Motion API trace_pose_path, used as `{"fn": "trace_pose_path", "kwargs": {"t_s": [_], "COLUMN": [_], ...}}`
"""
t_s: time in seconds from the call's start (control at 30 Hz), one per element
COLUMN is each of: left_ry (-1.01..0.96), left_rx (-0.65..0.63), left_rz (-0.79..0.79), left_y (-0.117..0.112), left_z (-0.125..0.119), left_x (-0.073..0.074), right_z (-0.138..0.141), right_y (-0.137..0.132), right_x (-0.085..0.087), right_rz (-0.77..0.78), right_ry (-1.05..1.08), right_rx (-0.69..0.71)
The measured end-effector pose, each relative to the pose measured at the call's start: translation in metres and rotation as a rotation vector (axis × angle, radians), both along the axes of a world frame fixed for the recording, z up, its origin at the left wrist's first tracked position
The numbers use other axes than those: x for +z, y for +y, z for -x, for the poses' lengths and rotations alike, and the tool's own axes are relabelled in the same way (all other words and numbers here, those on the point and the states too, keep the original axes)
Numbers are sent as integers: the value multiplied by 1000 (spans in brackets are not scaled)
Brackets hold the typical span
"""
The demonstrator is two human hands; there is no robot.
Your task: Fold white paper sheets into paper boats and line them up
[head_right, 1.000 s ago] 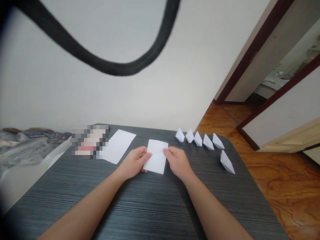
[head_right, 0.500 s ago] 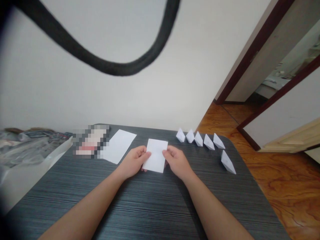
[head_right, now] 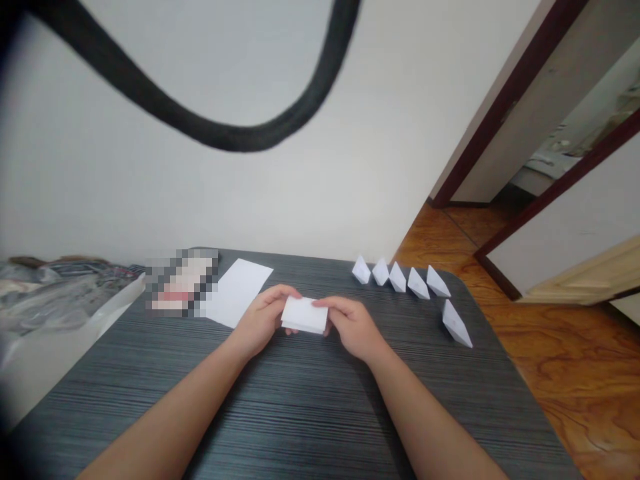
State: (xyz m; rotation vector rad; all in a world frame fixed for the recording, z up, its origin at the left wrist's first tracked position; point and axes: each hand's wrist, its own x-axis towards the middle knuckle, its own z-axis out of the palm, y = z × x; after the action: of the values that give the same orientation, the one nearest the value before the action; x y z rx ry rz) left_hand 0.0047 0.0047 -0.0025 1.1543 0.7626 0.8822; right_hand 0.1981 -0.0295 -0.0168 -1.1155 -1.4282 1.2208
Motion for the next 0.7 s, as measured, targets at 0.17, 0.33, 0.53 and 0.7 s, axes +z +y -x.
{"fn": "trace_pose_path", "kwargs": {"t_s": [0.17,0.33,0.53,0.7], "left_ry": [-65,88,100,97], "left_rx": [-38,-33,39,60], "left_rz": [31,-92,-146,-139], "left_y": [0,-2,-1,-1], "left_z": [1,-1,-2,-2], "left_x": [0,2,1,1], "right_z": [-2,-2,1,5], "right_y": [0,0,3,4], "right_x": [6,3,-4,-1], "right_rz": [-68,-62,83,117], "right_ry": [-90,-100,115,48], "right_rx": [17,-19,-96,11]}}
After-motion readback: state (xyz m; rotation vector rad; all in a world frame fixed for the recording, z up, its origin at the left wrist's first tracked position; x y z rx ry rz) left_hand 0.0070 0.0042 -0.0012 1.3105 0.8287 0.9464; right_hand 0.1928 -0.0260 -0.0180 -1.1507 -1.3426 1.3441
